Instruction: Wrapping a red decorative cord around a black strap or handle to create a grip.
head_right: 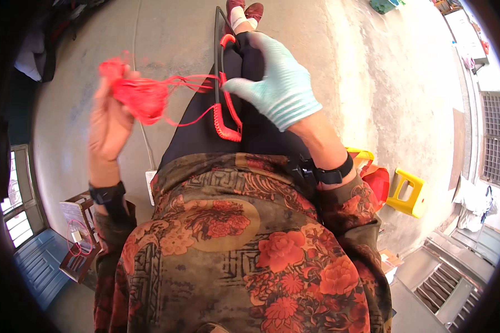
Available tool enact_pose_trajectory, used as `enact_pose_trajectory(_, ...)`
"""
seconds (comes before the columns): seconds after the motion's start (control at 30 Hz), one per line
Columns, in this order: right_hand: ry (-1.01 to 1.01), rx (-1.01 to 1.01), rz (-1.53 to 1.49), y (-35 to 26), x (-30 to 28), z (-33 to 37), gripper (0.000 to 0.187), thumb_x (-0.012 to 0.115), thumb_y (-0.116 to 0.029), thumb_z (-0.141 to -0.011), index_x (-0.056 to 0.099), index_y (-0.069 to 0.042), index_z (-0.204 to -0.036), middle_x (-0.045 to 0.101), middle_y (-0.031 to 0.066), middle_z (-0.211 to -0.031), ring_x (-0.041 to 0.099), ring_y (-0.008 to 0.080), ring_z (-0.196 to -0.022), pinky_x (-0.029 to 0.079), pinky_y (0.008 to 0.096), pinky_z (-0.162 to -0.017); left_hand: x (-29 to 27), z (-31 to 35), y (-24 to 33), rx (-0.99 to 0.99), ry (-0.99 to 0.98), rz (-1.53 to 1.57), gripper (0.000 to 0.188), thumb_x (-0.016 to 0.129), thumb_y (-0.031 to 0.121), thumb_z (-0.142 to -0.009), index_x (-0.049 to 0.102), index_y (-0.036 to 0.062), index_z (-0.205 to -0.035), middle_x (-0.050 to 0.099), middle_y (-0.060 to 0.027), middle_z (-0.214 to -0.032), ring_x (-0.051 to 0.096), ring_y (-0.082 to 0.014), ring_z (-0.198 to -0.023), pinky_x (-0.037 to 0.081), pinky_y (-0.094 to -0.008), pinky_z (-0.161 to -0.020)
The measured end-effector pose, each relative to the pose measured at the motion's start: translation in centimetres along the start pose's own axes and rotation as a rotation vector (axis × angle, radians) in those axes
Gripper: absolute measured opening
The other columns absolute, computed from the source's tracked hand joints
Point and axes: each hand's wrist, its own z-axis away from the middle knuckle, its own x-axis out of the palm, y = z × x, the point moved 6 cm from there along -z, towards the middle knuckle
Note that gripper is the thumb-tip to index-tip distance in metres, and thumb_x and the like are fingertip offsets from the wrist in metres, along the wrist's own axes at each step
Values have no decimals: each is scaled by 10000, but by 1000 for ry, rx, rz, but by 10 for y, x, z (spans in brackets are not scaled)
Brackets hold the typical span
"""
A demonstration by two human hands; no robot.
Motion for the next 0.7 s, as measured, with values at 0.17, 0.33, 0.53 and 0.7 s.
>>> enact_pose_trajectory(0.17,-242,-458,398,-61,50,-17,533,843,-317,-694,675,-47,-1122,643,158,-1176,591,382,-1096,459,452,-973,49,47,73,257,-286,59,538,611,198,-998,415,-7,-1455,438,-155,-1503,465,-258,-1368,368,-462,-1164)
enact_pose_trajectory(0.33,-390,254,-818,-26,29,-9,288,624,-257,-960,671,26,-969,679,68,-816,660,164,-797,539,312,-802,39,45,89,345,-320,-28,555,615,198,-998,396,6,-1471,495,-125,-1456,493,-273,-1336,340,-500,-1157)
enact_pose_trajectory(0.53,-324,343,-1206,-29,-13,30,309,573,-252,-1001,631,45,-1061,620,94,-733,661,190,-714,568,321,-710,19,7,-12,69,156,-811,442,709,311,-928,579,32,-1244,689,-58,-946,664,-123,-808,547,-290,-718)
enact_pose_trajectory(0.7,-312,450,-1103,-54,-21,60,283,562,-229,-1003,636,39,-1057,623,76,-742,576,140,-553,487,259,-536,57,-5,-93,67,-29,-1261,465,797,205,-805,594,58,-1196,695,-10,-949,655,-112,-842,530,-289,-736)
